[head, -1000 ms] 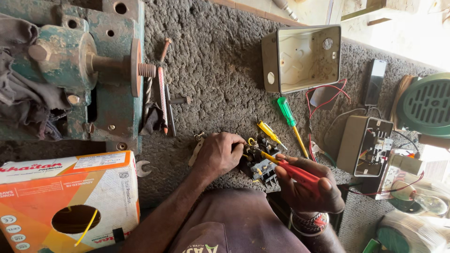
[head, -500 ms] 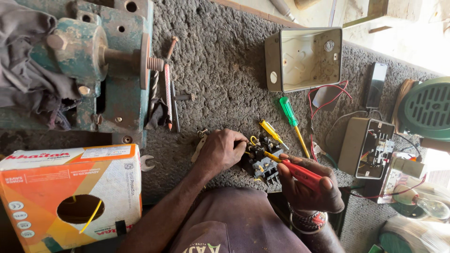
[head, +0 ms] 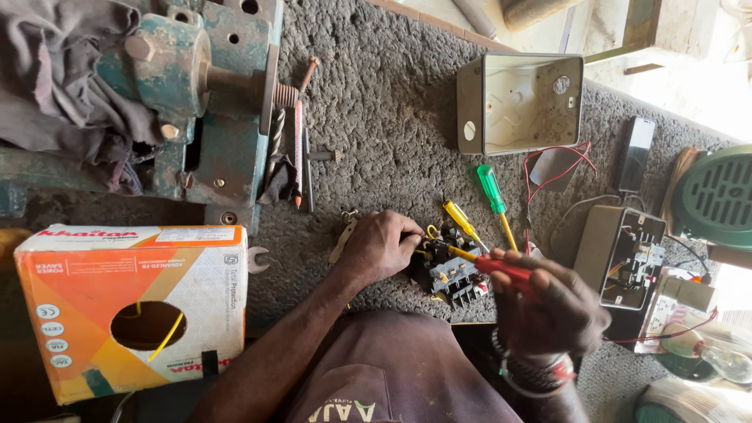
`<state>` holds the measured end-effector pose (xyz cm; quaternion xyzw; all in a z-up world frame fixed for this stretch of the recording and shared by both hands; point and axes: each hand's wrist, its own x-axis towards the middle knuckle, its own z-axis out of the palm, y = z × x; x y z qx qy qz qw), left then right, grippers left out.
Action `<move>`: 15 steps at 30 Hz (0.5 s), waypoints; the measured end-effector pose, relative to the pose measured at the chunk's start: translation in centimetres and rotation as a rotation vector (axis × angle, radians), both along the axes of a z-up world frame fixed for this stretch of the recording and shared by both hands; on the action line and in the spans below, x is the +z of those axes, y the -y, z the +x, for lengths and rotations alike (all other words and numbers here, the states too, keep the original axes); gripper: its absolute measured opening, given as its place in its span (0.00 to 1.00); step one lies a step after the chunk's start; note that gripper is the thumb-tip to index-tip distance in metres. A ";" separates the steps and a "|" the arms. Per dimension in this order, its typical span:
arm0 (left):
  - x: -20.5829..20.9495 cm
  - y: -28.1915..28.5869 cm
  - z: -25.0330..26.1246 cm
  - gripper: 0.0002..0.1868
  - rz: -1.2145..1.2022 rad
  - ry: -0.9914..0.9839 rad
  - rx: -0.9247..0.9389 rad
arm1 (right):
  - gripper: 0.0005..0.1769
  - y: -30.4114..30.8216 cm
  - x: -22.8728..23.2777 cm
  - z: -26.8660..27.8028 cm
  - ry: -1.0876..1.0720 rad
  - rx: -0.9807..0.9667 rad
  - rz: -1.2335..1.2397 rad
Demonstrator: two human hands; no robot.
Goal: The person works on a small electrical component on a cluttered workbench, using screwdrivers to tighten terminals and connect wires. They handle yellow and red wires, adjust the component, and place it back on the bench.
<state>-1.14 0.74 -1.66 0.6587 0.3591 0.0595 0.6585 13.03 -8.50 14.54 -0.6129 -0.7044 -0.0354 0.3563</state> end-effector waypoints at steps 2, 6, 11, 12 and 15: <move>0.1 0.0 -0.1 0.09 0.009 0.006 0.005 | 0.19 -1.2 0.6 1.4 0.069 0.068 0.019; 0.3 -0.1 -0.1 0.09 0.062 0.039 0.040 | 0.12 -2.2 1.4 1.4 -0.021 0.122 -0.020; 0.5 0.0 -0.1 0.10 0.019 -0.013 0.027 | 0.21 -1.4 -0.2 -3.8 -0.375 0.004 0.076; 0.5 0.0 0.0 0.10 -0.002 -0.026 0.026 | 0.21 -1.5 -1.0 -4.6 -0.524 -0.022 0.126; 0.6 -0.2 0.0 0.10 -0.014 -0.028 0.032 | 0.19 -2.3 -2.8 -5.2 -0.677 -0.051 0.323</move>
